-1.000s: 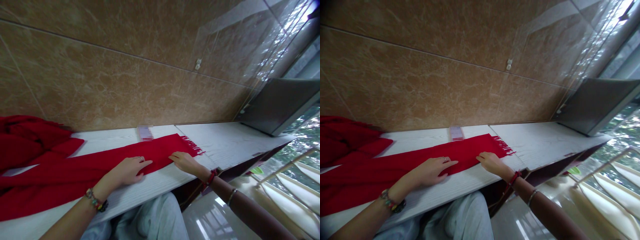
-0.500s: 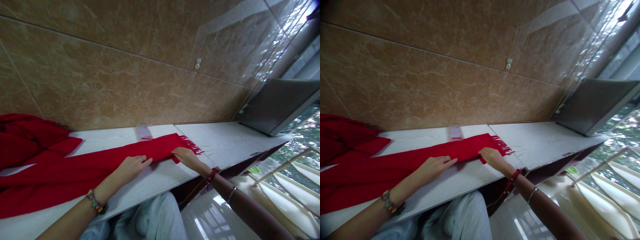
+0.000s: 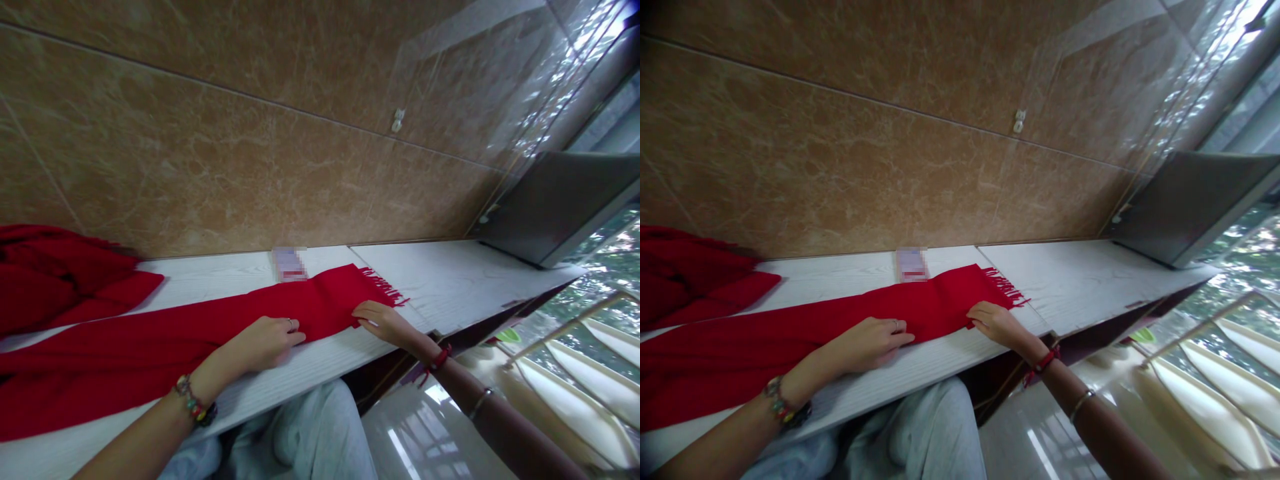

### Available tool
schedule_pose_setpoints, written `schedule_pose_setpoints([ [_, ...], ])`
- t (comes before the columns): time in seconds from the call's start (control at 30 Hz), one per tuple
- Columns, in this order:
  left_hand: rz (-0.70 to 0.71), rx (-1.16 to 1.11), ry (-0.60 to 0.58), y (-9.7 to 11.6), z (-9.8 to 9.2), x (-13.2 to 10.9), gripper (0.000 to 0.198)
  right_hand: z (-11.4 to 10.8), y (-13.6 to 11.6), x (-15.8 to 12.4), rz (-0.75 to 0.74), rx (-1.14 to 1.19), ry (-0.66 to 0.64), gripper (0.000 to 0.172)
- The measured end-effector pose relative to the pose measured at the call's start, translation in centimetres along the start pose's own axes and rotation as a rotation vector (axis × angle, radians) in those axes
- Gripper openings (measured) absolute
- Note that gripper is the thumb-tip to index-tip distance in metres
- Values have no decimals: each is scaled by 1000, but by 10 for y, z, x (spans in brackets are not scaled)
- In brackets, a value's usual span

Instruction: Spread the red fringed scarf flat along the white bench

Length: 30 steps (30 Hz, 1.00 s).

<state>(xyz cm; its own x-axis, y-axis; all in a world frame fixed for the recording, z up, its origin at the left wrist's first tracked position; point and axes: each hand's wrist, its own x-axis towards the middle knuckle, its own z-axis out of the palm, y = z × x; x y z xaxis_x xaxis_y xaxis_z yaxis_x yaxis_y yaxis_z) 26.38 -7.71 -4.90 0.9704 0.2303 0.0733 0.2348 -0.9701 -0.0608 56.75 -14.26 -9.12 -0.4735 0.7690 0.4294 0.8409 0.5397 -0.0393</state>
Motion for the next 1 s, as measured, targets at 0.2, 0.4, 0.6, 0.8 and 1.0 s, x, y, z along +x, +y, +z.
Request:
schedule_pose_setpoints([
  [0.2,-146,77,130,-8,0,-1,25,0,5,-4,56,-70,75,27],
  [0.4,-10,9,151,-3,-7,-2,25,-2,5,-8,73,-38,139,23],
  [0.6,17,-96,-14,3,-2,4,26,-4,5,-15,42,27,21,20],
  [0.8,-478,-77,-11,-15,20,6,46,-7,16,30,192,19,-48,39],
  [1.0,-745,-140,-140,-30,31,-2,61,20,32,77,283,-73,-361,54],
])
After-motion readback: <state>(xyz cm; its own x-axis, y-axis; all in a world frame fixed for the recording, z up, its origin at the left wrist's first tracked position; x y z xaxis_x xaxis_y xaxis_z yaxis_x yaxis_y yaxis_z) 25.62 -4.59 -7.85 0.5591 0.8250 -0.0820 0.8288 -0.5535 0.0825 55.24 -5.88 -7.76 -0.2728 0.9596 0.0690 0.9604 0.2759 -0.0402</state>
